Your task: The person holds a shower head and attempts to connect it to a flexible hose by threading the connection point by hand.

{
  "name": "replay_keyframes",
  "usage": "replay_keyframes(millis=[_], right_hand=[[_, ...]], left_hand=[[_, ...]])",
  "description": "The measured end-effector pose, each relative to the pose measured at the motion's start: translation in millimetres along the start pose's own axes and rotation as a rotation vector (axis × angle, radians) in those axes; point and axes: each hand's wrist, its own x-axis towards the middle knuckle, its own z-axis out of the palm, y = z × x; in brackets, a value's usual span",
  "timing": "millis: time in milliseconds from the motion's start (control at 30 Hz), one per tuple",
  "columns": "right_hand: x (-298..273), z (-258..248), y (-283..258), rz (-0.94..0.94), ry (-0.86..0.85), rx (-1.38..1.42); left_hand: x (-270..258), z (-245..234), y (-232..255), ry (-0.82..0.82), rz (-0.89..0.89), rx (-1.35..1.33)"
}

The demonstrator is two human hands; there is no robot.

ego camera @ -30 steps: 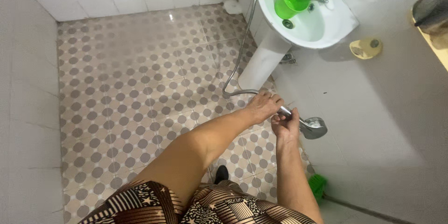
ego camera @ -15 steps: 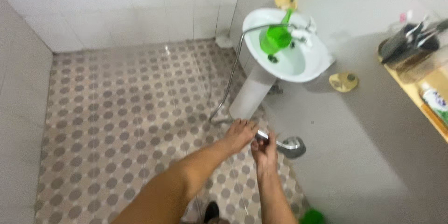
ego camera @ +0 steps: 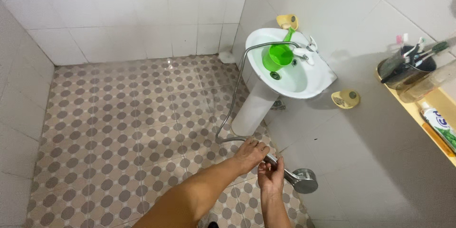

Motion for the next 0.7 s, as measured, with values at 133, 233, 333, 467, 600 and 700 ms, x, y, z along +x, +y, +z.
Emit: replay_keyframes(millis=[133, 233, 333, 467, 600, 700], right_hand=[[1.0, -4.4, 1.1, 0.028, 0.056, 0.066], [1.6, -1.7, 2.9, 0.043, 0.046, 0.059], [1.1, 2.6, 10.4, 0.046, 0.033, 0.021], [-5.0, 18.5, 28.1, 0.088, 0.002, 0.023], [-15.2, 36.1, 44.1, 0.108, -0.027, -0.035], [-8.5, 46.7, 54.7, 0.129, -0.101, -0.037]], left_hand=[[0.5, -2.7, 0.2, -0.04, -0.016, -0.02], [-3.0, -7.1, -2.5, -0.066, -0.025, -0.033], [-8.4, -10.1, -9.2, -0.043, -0.034, -0.045], [-17.3, -16.2, -21.4, -0.059, -0.106, -0.053], [-25.4, -26.5, -34.6, -0.076, -0.179, -0.016], [-32.8, -33.1, -46.2, 0.039, -0.179, -0.018]])
